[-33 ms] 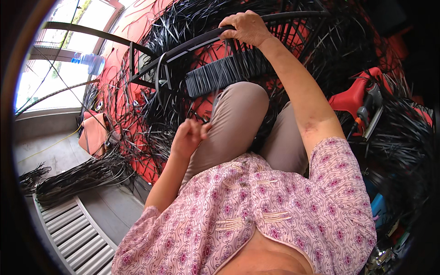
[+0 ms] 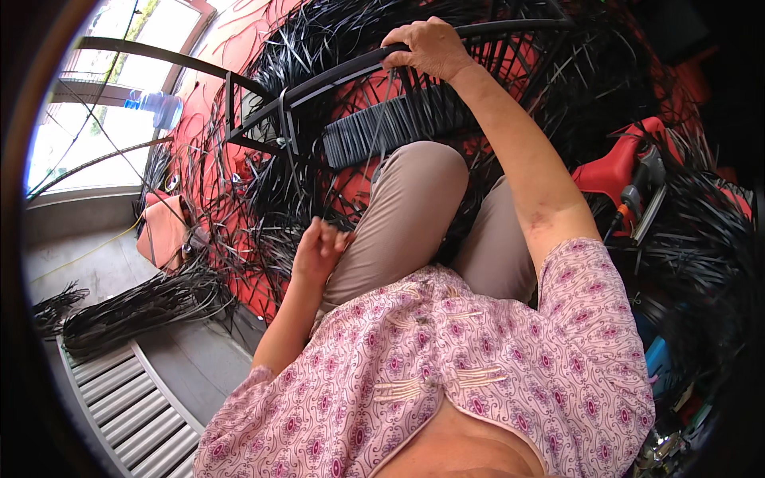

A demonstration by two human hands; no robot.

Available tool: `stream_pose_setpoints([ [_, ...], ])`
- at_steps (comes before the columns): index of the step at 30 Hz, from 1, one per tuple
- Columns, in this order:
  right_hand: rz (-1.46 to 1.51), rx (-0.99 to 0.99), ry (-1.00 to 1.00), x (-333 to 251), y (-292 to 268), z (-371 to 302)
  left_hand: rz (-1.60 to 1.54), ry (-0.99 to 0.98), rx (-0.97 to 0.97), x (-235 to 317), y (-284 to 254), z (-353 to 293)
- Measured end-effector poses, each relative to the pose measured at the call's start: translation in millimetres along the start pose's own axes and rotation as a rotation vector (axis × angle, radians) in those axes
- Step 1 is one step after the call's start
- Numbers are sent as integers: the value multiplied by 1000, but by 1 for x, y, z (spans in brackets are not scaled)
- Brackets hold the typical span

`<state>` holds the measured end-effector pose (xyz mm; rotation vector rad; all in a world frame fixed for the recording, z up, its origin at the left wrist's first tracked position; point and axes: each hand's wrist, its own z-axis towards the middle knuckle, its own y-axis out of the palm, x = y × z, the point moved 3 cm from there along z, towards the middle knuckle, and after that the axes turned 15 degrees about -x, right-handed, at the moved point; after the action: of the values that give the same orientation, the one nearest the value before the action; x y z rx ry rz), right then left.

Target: The person weaves black synthetic strips through a metal chair frame while seated on the floor. They use an air-powered staple gun to secure the ends and scissors to trim the excess material.

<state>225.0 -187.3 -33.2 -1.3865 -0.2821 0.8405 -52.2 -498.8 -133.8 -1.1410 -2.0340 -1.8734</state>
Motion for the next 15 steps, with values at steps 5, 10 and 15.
stream_pose_setpoints([
  [5, -44, 118, -38, 4, 3, 1, -83, -219, 329, -43, -207, -234],
  [10, -152, 129, -54, 3, 13, 1, -67, -659, 601, -40, -147, -192],
  [15, -96, 166, -67, -2, 10, 7, 1170, -590, 582, 37, -116, -70],
])
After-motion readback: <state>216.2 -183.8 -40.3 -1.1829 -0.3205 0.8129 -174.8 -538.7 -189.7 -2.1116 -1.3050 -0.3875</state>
